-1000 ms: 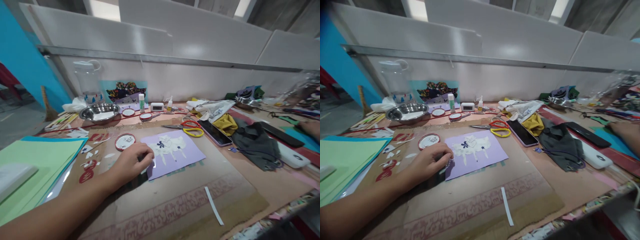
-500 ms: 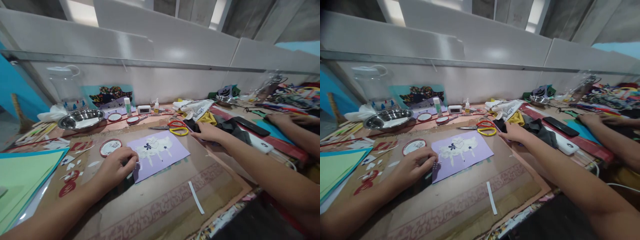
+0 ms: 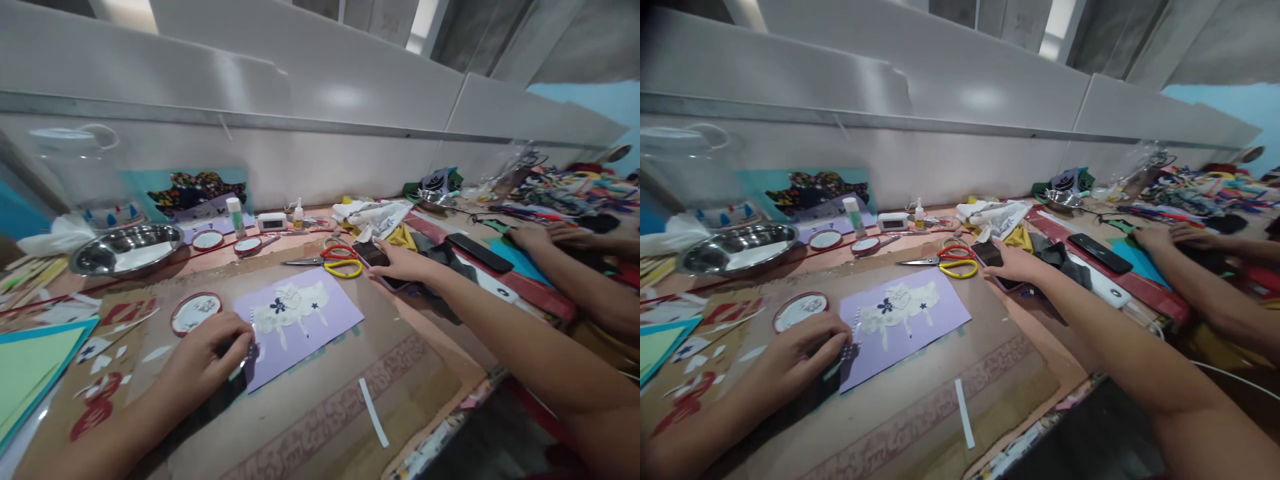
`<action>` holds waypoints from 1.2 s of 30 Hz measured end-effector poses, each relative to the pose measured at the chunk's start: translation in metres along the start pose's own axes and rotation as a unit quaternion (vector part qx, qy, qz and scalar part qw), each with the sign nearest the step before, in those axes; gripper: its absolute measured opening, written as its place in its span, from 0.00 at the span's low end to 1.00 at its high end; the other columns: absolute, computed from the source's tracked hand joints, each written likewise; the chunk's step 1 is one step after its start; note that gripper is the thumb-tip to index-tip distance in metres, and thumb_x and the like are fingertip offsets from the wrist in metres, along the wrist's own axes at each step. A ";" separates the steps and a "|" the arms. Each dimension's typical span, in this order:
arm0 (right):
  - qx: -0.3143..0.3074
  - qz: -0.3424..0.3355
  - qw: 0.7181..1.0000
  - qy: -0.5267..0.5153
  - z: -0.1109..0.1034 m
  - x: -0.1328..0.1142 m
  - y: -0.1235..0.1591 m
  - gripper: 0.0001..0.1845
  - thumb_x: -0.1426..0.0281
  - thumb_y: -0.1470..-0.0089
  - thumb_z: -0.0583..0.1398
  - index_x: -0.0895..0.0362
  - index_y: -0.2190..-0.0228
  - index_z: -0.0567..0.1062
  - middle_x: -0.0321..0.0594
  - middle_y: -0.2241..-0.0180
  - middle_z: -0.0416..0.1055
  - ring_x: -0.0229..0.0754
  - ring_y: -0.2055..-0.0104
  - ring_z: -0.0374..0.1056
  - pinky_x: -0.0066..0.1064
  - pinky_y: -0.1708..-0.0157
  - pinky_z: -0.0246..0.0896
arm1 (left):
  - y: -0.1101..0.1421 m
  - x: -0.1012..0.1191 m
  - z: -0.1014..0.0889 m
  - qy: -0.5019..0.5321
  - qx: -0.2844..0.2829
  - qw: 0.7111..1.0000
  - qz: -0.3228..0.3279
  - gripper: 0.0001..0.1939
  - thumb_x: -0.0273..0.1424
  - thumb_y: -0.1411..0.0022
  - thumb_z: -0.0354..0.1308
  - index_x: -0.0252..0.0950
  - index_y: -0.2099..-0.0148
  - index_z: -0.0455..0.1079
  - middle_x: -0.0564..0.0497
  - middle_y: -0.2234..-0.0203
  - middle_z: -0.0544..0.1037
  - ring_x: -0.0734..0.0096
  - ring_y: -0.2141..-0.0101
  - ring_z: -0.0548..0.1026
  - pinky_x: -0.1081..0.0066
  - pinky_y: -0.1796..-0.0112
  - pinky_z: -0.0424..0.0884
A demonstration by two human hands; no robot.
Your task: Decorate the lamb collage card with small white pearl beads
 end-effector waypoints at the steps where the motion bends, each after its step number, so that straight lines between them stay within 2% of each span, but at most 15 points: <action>1: -0.012 -0.016 1.000 -0.015 -0.004 0.004 0.001 0.48 0.50 0.45 0.60 0.62 0.33 0.52 0.58 0.46 0.71 0.57 0.48 0.71 0.39 0.52 0.64 | -0.001 0.000 -0.001 0.001 0.003 1.000 0.003 0.14 0.35 0.34 0.50 0.38 0.69 0.72 0.52 0.74 0.77 0.70 0.71 0.74 0.74 0.68 0.70; 3: -0.032 -0.051 0.997 -0.042 -0.012 0.012 0.004 0.33 0.59 0.40 0.56 0.59 0.38 0.64 0.51 0.49 0.74 0.50 0.51 0.72 0.35 0.53 0.65 | -0.002 0.001 -0.003 0.002 0.010 1.000 0.012 0.13 0.35 0.35 0.51 0.39 0.69 0.72 0.54 0.75 0.77 0.71 0.73 0.75 0.76 0.70 0.71; 5: -0.057 -0.091 0.992 -0.059 -0.016 0.019 0.008 0.21 0.68 0.41 0.54 0.57 0.50 0.78 0.46 0.55 0.75 0.46 0.53 0.71 0.33 0.52 0.64 | -0.002 0.002 -0.005 -0.003 0.020 1.000 0.019 0.12 0.36 0.35 0.53 0.40 0.69 0.73 0.55 0.76 0.77 0.72 0.74 0.75 0.78 0.72 0.71; 7: -0.098 -0.145 0.981 -0.082 -0.011 0.021 0.012 0.18 0.73 0.44 0.54 0.56 0.61 0.83 0.44 0.60 0.75 0.44 0.57 0.71 0.33 0.52 0.63 | -0.002 0.001 -0.007 -0.006 0.029 0.999 0.023 0.10 0.36 0.36 0.54 0.41 0.68 0.73 0.55 0.75 0.78 0.73 0.73 0.75 0.79 0.71 0.72; 8: -0.118 -0.171 0.974 -0.095 -0.007 0.022 0.014 0.18 0.74 0.46 0.54 0.56 0.64 0.84 0.43 0.63 0.74 0.43 0.59 0.71 0.33 0.53 0.64 | -0.001 -0.001 -0.006 -0.005 0.030 0.999 0.023 0.09 0.36 0.37 0.55 0.42 0.68 0.73 0.55 0.74 0.78 0.73 0.73 0.76 0.79 0.71 0.72; 11: -0.136 -0.204 0.962 -0.117 0.000 0.024 0.012 0.20 0.75 0.46 0.53 0.57 0.60 0.84 0.44 0.64 0.73 0.42 0.62 0.69 0.33 0.56 0.64 | 0.004 -0.011 0.000 0.000 0.010 1.000 0.008 0.09 0.36 0.36 0.54 0.42 0.67 0.73 0.55 0.74 0.78 0.72 0.72 0.76 0.79 0.70 0.73; 13: -0.089 -0.165 0.976 -0.112 -0.007 0.026 0.004 0.22 0.74 0.43 0.53 0.57 0.51 0.80 0.45 0.61 0.75 0.42 0.62 0.69 0.33 0.56 0.64 | 0.008 -0.021 0.005 0.004 -0.006 1.000 -0.014 0.10 0.36 0.35 0.53 0.41 0.66 0.73 0.54 0.73 0.78 0.71 0.72 0.76 0.78 0.70 0.73; 15: -0.010 -0.101 0.988 -0.113 -0.022 0.021 0.001 0.25 0.70 0.41 0.54 0.58 0.44 0.73 0.46 0.59 0.76 0.43 0.64 0.69 0.33 0.59 0.63 | 0.011 -0.027 0.009 0.009 -0.021 0.999 -0.033 0.11 0.37 0.35 0.53 0.41 0.66 0.73 0.52 0.72 0.78 0.70 0.70 0.76 0.77 0.69 0.73; 16: 0.024 -0.071 0.990 -0.123 -0.030 0.012 0.003 0.25 0.69 0.39 0.53 0.58 0.42 0.71 0.45 0.60 0.76 0.42 0.67 0.68 0.32 0.62 0.62 | 0.011 -0.029 0.010 0.011 -0.023 0.999 -0.039 0.11 0.37 0.35 0.53 0.41 0.66 0.73 0.52 0.71 0.78 0.69 0.70 0.76 0.77 0.69 0.73; 17: 0.041 -0.068 0.987 -0.140 -0.036 -0.004 0.007 0.24 0.68 0.38 0.52 0.58 0.42 0.71 0.43 0.64 0.76 0.41 0.69 0.67 0.31 0.65 0.61 | 0.011 -0.028 0.009 0.011 -0.023 0.999 -0.041 0.11 0.37 0.35 0.53 0.41 0.66 0.73 0.52 0.71 0.78 0.69 0.70 0.76 0.77 0.69 0.73; 19: 0.048 -0.128 0.973 -0.183 -0.042 -0.057 0.022 0.20 0.68 0.38 0.54 0.58 0.48 0.75 0.41 0.66 0.75 0.38 0.71 0.65 0.29 0.68 0.59 | 0.007 -0.022 0.006 0.010 -0.013 0.999 -0.030 0.11 0.36 0.35 0.53 0.41 0.66 0.74 0.52 0.72 0.78 0.69 0.70 0.76 0.77 0.69 0.73; 23: -0.038 -0.282 0.920 -0.270 -0.026 -0.175 0.062 0.13 0.67 0.38 0.57 0.58 0.55 0.76 0.38 0.70 0.74 0.37 0.69 0.67 0.27 0.69 0.57 | -0.002 -0.003 0.000 0.003 -0.011 1.000 -0.012 0.11 0.34 0.35 0.53 0.40 0.68 0.73 0.54 0.74 0.78 0.72 0.72 0.75 0.77 0.69 0.71; 26: -0.074 -0.340 0.890 -0.296 -0.006 -0.235 0.082 0.09 0.67 0.39 0.58 0.58 0.59 0.75 0.37 0.69 0.74 0.36 0.69 0.67 0.26 0.69 0.56 | -0.004 0.000 -0.003 0.004 -0.011 1.000 -0.028 0.14 0.32 0.33 0.49 0.39 0.68 0.73 0.53 0.75 0.77 0.72 0.72 0.74 0.75 0.68 0.70; 30: -0.084 -0.355 0.873 -0.323 0.019 -0.274 0.082 0.07 0.68 0.39 0.59 0.57 0.59 0.73 0.37 0.68 0.75 0.37 0.68 0.67 0.26 0.68 0.57 | -0.001 0.000 -0.004 0.004 -0.001 0.999 -0.033 0.14 0.30 0.33 0.48 0.38 0.69 0.71 0.54 0.75 0.76 0.72 0.71 0.73 0.75 0.68 0.69; 36: -0.055 -0.394 0.857 -0.329 0.028 -0.284 0.081 0.07 0.65 0.38 0.58 0.56 0.61 0.72 0.37 0.66 0.75 0.37 0.66 0.68 0.26 0.66 0.58 | -0.003 0.005 -0.007 -0.013 0.012 1.000 -0.008 0.13 0.32 0.35 0.51 0.39 0.71 0.71 0.55 0.75 0.76 0.73 0.73 0.73 0.78 0.70 0.69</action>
Point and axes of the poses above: each hand's wrist, its own y-axis away from the middle knuckle, its own z-axis out of the palm, x = y × z, the point moved 9 cm from there along -y, towards the middle knuckle
